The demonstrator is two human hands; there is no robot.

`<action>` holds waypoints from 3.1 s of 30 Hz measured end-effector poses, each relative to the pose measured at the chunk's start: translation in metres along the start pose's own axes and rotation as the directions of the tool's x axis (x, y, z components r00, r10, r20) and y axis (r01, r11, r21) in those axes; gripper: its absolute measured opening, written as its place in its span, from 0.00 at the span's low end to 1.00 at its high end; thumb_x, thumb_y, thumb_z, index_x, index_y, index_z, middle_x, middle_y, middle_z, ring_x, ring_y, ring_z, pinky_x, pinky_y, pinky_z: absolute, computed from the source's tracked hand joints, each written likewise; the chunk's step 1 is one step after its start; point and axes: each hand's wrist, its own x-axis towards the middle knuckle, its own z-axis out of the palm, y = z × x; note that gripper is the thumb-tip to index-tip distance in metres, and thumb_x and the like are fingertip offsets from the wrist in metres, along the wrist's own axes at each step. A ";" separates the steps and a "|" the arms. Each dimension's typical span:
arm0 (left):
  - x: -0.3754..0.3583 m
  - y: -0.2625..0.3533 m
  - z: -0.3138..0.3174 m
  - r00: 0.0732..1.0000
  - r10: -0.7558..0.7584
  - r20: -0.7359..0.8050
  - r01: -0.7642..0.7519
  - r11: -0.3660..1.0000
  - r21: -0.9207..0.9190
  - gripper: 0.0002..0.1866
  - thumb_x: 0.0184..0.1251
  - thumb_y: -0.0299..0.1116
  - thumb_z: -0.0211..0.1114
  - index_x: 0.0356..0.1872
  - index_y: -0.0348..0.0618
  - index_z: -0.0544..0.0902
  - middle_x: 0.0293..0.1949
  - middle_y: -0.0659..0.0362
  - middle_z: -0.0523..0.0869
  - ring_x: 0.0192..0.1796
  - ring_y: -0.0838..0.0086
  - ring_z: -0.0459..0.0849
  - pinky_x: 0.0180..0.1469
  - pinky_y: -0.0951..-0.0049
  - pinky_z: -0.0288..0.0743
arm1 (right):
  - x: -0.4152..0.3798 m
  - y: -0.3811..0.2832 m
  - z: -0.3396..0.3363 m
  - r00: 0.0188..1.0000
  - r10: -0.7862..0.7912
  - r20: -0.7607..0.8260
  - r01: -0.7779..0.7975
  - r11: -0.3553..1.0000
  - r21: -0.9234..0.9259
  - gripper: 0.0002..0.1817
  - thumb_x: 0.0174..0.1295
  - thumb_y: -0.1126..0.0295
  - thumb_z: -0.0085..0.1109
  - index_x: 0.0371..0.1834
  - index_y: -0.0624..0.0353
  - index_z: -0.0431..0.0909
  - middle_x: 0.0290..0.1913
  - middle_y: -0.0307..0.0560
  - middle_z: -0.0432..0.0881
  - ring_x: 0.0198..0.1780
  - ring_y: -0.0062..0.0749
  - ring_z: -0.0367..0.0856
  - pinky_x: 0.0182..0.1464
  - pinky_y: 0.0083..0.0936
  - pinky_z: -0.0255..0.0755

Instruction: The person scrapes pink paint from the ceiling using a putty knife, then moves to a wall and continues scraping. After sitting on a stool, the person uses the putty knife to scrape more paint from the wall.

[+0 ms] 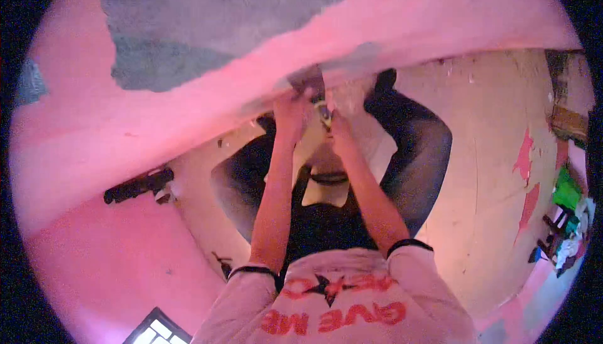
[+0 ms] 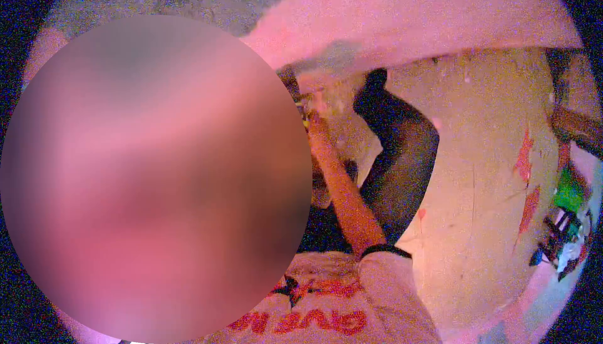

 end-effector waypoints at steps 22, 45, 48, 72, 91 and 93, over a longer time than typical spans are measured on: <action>-0.015 0.008 0.048 0.970 0.188 -0.151 -0.190 0.982 0.006 0.19 0.56 0.42 0.64 0.18 0.34 0.77 0.14 0.61 0.73 0.21 0.79 0.68 0.24 0.71 0.62 | 0.026 -0.001 -0.026 0.982 -0.157 0.102 0.141 0.979 0.150 0.25 0.64 0.47 0.33 0.24 0.55 0.70 0.14 0.37 0.67 0.09 0.20 0.57 0.09 0.16 0.47; 0.001 -0.030 0.028 0.935 0.319 -0.153 -0.323 0.946 -0.006 0.15 0.54 0.39 0.66 0.25 0.34 0.80 0.20 0.57 0.79 0.23 0.77 0.72 0.29 0.73 0.67 | 0.042 0.032 -0.025 0.904 -0.037 0.425 -0.096 0.953 0.289 0.22 0.65 0.47 0.38 0.28 0.54 0.70 0.17 0.37 0.70 0.11 0.19 0.62 0.10 0.14 0.50; 0.001 0.039 0.014 0.968 0.217 -0.128 -0.225 0.972 -0.059 0.14 0.53 0.38 0.67 0.23 0.34 0.79 0.17 0.60 0.76 0.21 0.80 0.69 0.25 0.75 0.65 | -0.020 -0.024 0.015 0.966 -0.137 0.221 0.076 0.961 0.264 0.20 0.66 0.51 0.39 0.29 0.54 0.70 0.19 0.37 0.70 0.13 0.19 0.64 0.11 0.15 0.52; 0.034 0.021 0.097 0.983 0.175 0.052 -0.153 0.944 -0.291 0.17 0.54 0.40 0.68 0.18 0.37 0.78 0.18 0.60 0.78 0.20 0.79 0.75 0.21 0.76 0.68 | 0.061 -0.117 -0.071 0.875 -0.482 -0.050 0.464 0.863 -0.199 0.21 0.63 0.49 0.40 0.23 0.54 0.68 0.14 0.38 0.67 0.07 0.21 0.57 0.08 0.16 0.46; 0.009 0.010 0.098 0.994 0.101 0.036 -0.094 0.980 -0.176 0.17 0.53 0.40 0.68 0.18 0.37 0.78 0.14 0.63 0.75 0.18 0.79 0.71 0.21 0.77 0.64 | 0.031 -0.046 -0.129 0.919 -0.355 -0.170 0.347 0.935 -0.076 0.24 0.64 0.48 0.35 0.23 0.55 0.71 0.15 0.40 0.69 0.09 0.22 0.57 0.09 0.18 0.47; 0.001 0.004 0.100 0.990 0.138 -0.014 -0.132 0.898 -0.420 0.16 0.52 0.39 0.68 0.17 0.37 0.77 0.14 0.63 0.76 0.18 0.79 0.71 0.21 0.75 0.65 | 0.015 -0.067 -0.079 0.985 -0.136 -0.107 0.137 0.991 -0.003 0.24 0.64 0.49 0.35 0.23 0.55 0.71 0.16 0.39 0.70 0.09 0.22 0.58 0.10 0.18 0.48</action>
